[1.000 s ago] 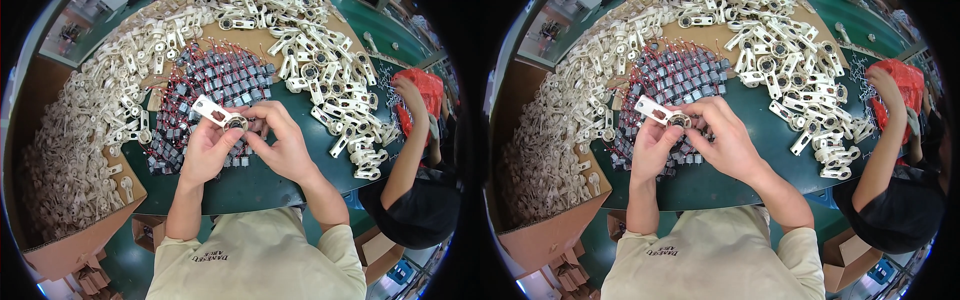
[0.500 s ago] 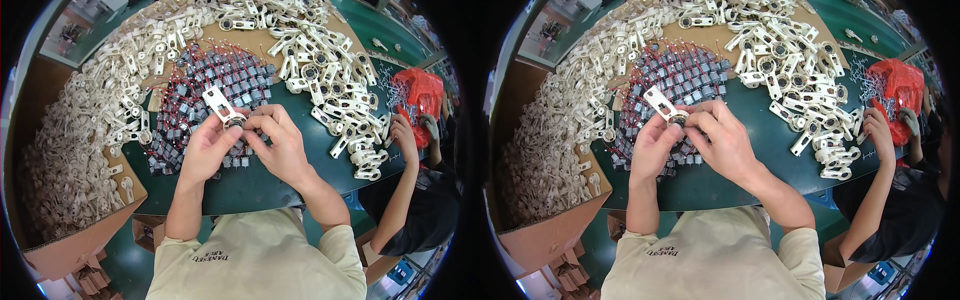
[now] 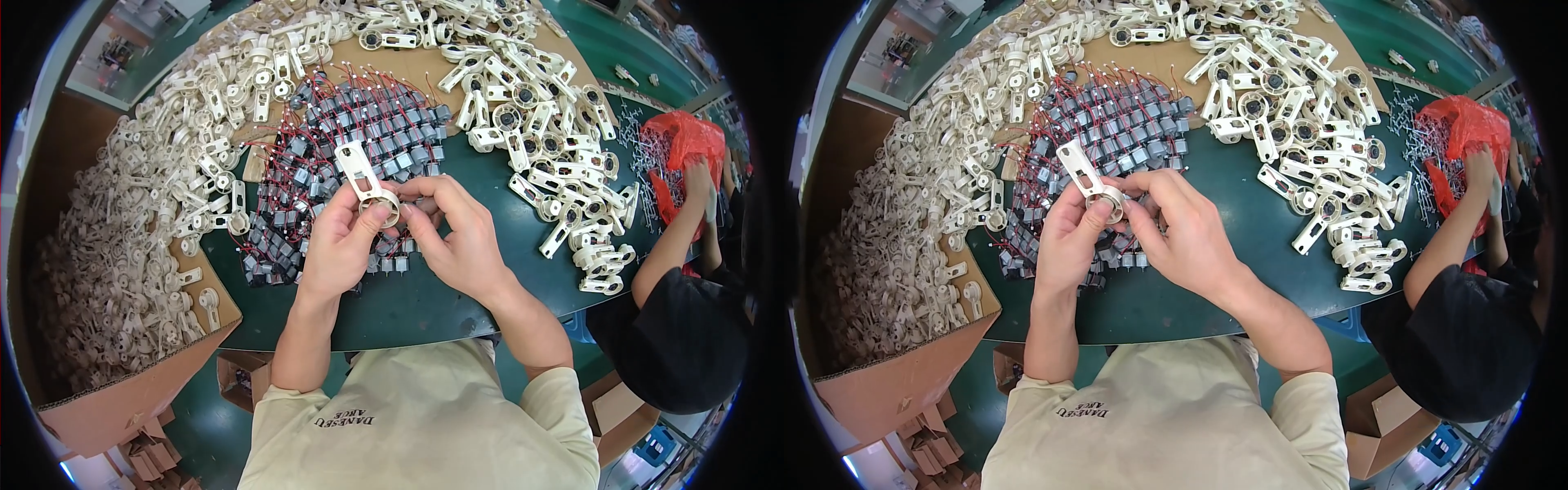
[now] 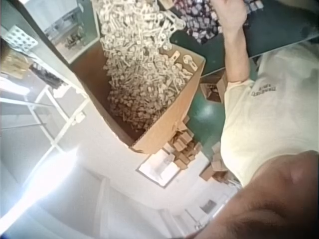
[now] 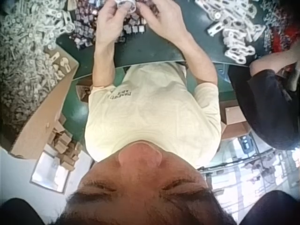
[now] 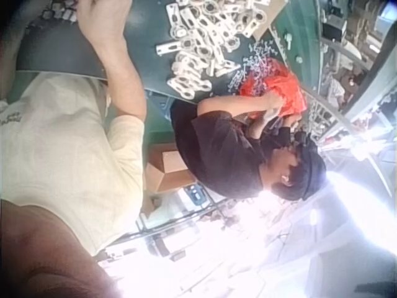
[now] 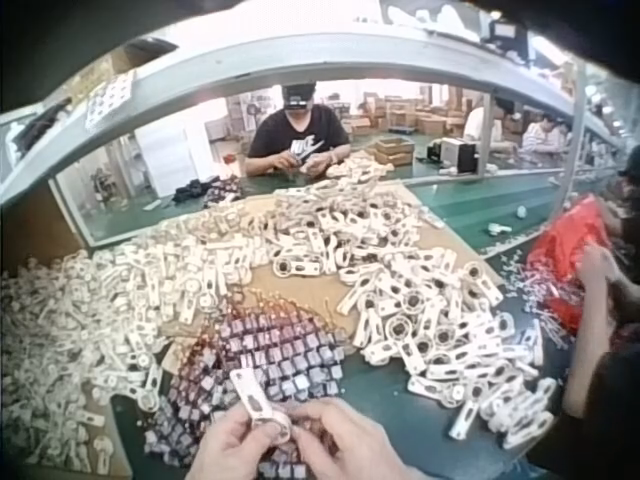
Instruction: The person assembles small electronic components and wiring into plastic housings by hand at an industrial workbench.
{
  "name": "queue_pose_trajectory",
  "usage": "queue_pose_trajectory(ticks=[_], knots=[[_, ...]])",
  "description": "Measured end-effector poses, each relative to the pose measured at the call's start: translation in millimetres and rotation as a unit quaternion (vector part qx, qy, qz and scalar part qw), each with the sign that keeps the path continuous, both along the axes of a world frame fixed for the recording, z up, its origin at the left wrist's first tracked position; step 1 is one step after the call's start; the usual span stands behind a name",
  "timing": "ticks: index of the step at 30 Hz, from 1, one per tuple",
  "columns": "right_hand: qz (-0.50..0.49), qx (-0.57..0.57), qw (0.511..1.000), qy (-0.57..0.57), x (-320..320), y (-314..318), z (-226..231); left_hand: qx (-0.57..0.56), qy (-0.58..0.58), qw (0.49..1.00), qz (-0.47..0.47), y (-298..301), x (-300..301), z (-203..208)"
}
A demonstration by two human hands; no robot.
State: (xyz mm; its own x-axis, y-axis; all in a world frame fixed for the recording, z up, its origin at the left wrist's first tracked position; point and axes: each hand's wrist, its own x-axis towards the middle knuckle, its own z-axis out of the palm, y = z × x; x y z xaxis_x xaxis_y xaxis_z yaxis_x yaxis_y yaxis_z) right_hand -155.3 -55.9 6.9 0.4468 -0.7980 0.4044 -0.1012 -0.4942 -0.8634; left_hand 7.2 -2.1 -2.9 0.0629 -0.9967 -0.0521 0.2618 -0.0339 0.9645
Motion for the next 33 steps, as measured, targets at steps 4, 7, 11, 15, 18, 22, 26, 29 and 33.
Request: queue_pose_trajectory(ticks=[4,7,11,15,18,22,26,29,33], knots=[[0.024,0.087,0.996,-0.020,-1,0,-1,-0.028,0.007,1.000,0.001,-2,-7,4],[0.036,0.176,0.980,-0.084,-2,-2,-7,-0.030,0.032,0.998,0.042,-4,-15,7],[0.038,0.292,0.942,-0.159,-3,-8,-5,-0.016,0.030,0.999,0.028,-1,-10,8],[0.082,0.360,0.912,-0.180,-4,-9,2,-0.047,0.001,0.998,0.052,-3,-17,0],[0.087,0.396,0.894,-0.189,-4,-9,-2,-0.055,-0.004,0.998,0.037,1,-21,-2],[0.090,0.427,0.876,-0.205,-7,-12,-7,-0.054,-0.047,0.997,0.038,1,-25,-2],[0.073,0.424,0.880,-0.200,-4,-10,-6,-0.058,-0.057,0.995,0.052,1,-29,-2],[0.067,0.396,0.895,-0.192,-3,-8,-4,-0.052,-0.058,0.995,0.063,2,-31,1],[0.088,0.400,0.891,-0.199,0,-10,-9,-0.063,-0.111,0.989,0.072,3,-27,0]])
